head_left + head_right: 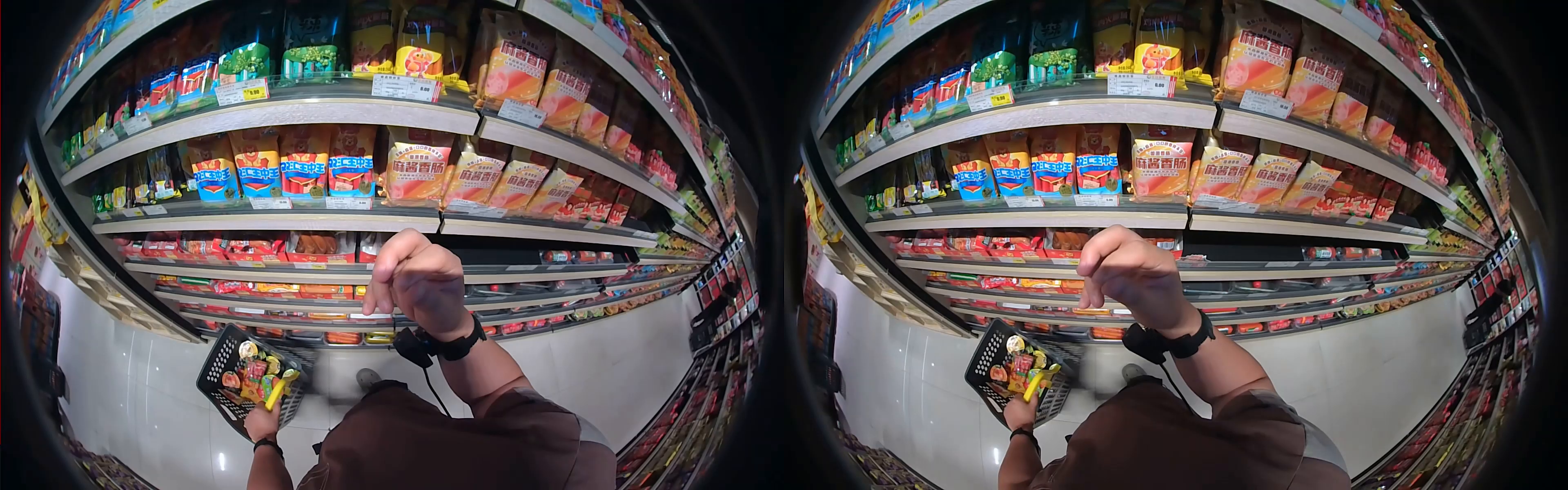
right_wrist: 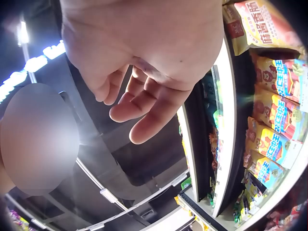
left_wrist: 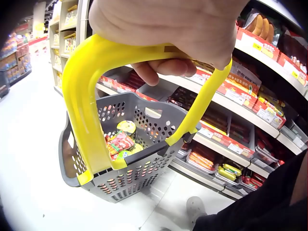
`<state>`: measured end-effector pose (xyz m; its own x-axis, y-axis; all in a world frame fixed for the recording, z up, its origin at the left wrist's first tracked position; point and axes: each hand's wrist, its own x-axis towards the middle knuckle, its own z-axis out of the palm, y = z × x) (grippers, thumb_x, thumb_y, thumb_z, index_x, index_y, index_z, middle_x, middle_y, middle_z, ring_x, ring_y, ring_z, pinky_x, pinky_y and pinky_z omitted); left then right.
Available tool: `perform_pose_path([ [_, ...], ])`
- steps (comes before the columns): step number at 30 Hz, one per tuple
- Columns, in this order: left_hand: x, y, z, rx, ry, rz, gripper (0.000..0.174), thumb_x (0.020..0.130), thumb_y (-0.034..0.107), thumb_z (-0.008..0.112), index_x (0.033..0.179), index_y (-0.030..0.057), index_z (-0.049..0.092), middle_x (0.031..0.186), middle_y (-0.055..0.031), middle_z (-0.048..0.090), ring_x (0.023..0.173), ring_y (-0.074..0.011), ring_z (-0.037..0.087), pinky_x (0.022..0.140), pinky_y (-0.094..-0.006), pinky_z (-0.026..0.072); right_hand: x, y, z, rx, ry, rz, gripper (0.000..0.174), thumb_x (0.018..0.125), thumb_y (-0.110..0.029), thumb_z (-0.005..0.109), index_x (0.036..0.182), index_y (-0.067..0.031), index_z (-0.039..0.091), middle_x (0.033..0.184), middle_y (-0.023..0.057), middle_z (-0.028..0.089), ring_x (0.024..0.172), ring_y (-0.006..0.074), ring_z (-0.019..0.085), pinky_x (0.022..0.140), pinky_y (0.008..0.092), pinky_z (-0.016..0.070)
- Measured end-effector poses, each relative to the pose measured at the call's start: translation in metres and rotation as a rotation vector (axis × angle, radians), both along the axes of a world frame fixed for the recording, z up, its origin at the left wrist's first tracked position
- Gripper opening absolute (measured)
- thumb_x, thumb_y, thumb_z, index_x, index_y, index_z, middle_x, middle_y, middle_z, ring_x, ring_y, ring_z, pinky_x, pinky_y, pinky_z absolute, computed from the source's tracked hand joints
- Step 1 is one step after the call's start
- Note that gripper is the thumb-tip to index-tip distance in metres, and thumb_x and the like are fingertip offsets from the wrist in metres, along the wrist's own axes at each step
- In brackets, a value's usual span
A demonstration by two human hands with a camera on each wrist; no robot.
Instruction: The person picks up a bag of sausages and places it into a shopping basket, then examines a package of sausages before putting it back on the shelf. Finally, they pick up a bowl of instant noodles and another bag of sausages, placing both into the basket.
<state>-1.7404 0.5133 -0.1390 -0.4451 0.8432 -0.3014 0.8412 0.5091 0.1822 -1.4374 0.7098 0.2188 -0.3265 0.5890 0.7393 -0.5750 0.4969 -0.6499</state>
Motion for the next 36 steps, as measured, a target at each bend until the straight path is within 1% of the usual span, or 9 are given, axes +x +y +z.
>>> perform_pose_path([
  [7,0.001,0.000,-0.006,0.022,-0.004,0.008,0.053,0.080,0.058,0.063,0.082,0.0055,0.068,0.074,-0.0193,0.068,0.072,-0.0369,0.069,0.066,-0.0473,0.0541,0.001,0.002,-0.001,-0.023,0.014,0.041,0.018,0.097,-0.021,0.058,0.098,-0.0027,0.058,0.104,0.0162,0.054,0.063,0.0157,0.058,0.064,0.0415,0.0600],
  [9,0.001,0.000,-0.008,0.033,-0.010,0.005,0.053,0.079,0.058,0.063,0.082,0.0053,0.068,0.074,-0.0193,0.068,0.072,-0.0366,0.069,0.066,-0.0471,0.0541,0.002,0.003,-0.002,-0.125,0.050,0.099,0.006,0.095,-0.008,0.056,0.097,-0.0033,0.054,0.104,0.0168,0.053,0.069,0.0171,0.060,0.068,0.0385,0.0583],
  [12,0.001,-0.001,-0.011,0.028,-0.003,0.008,0.055,0.079,0.060,0.062,0.082,0.0050,0.068,0.074,-0.0192,0.068,0.072,-0.0362,0.069,0.066,-0.0467,0.0540,0.007,0.008,-0.011,-0.213,0.066,0.135,0.014,0.094,-0.014,0.059,0.090,-0.0048,0.048,0.100,0.0157,0.053,0.068,0.0175,0.058,0.067,0.0389,0.0581],
  [13,0.003,0.000,-0.012,0.009,0.006,0.010,0.056,0.079,0.060,0.063,0.082,0.0049,0.068,0.074,-0.0191,0.068,0.072,-0.0361,0.069,0.066,-0.0465,0.0540,0.010,0.009,-0.017,-0.252,0.044,0.118,0.020,0.091,-0.017,0.061,0.086,-0.0062,0.045,0.097,0.0148,0.052,0.069,0.0179,0.057,0.067,0.0392,0.0581],
  [16,0.005,0.002,-0.008,0.003,-0.001,0.027,0.056,0.078,0.060,0.063,0.082,0.0050,0.068,0.075,-0.0183,0.069,0.072,-0.0358,0.069,0.066,-0.0463,0.0539,0.026,0.013,-0.034,-0.311,-0.005,0.087,0.019,0.088,-0.014,0.061,0.081,-0.0060,0.045,0.095,0.0138,0.052,0.071,0.0175,0.056,0.068,0.0385,0.0577],
  [20,0.004,0.001,-0.015,0.025,-0.024,0.020,0.055,0.077,0.060,0.064,0.082,0.0051,0.068,0.076,-0.0180,0.069,0.072,-0.0356,0.069,0.066,-0.0462,0.0539,0.039,0.012,-0.047,-0.307,-0.120,-0.073,0.017,0.085,-0.009,0.059,0.076,-0.0061,0.045,0.094,0.0128,0.052,0.071,0.0162,0.055,0.070,0.0352,0.0571],
  [25,0.006,0.003,-0.014,0.016,-0.033,0.026,0.054,0.077,0.059,0.065,0.081,0.0053,0.068,0.076,-0.0182,0.069,0.072,-0.0358,0.068,0.066,-0.0465,0.0536,0.050,0.011,-0.066,-0.394,-0.185,-0.189,0.013,0.081,-0.003,0.050,0.073,-0.0070,0.041,0.093,0.0117,0.052,0.070,0.0158,0.056,0.066,0.0330,0.0549],
  [30,0.007,0.001,-0.021,0.021,-0.032,0.007,0.054,0.077,0.059,0.065,0.082,0.0055,0.068,0.075,-0.0182,0.069,0.072,-0.0359,0.068,0.065,-0.0465,0.0531,0.062,0.003,-0.072,-0.424,-0.176,-0.194,0.013,0.081,-0.003,0.048,0.073,-0.0077,0.039,0.092,0.0100,0.050,0.068,0.0164,0.056,0.065,0.0332,0.0535],
  [36,0.010,0.001,-0.018,0.032,-0.042,0.016,0.056,0.077,0.060,0.064,0.083,0.0042,0.068,0.074,-0.0187,0.069,0.072,-0.0359,0.068,0.065,-0.0465,0.0532,0.069,-0.014,-0.078,-0.423,-0.264,-0.264,0.017,0.083,0.005,0.045,0.074,-0.0075,0.038,0.090,0.0085,0.049,0.067,0.0139,0.054,0.063,0.0300,0.0535],
])
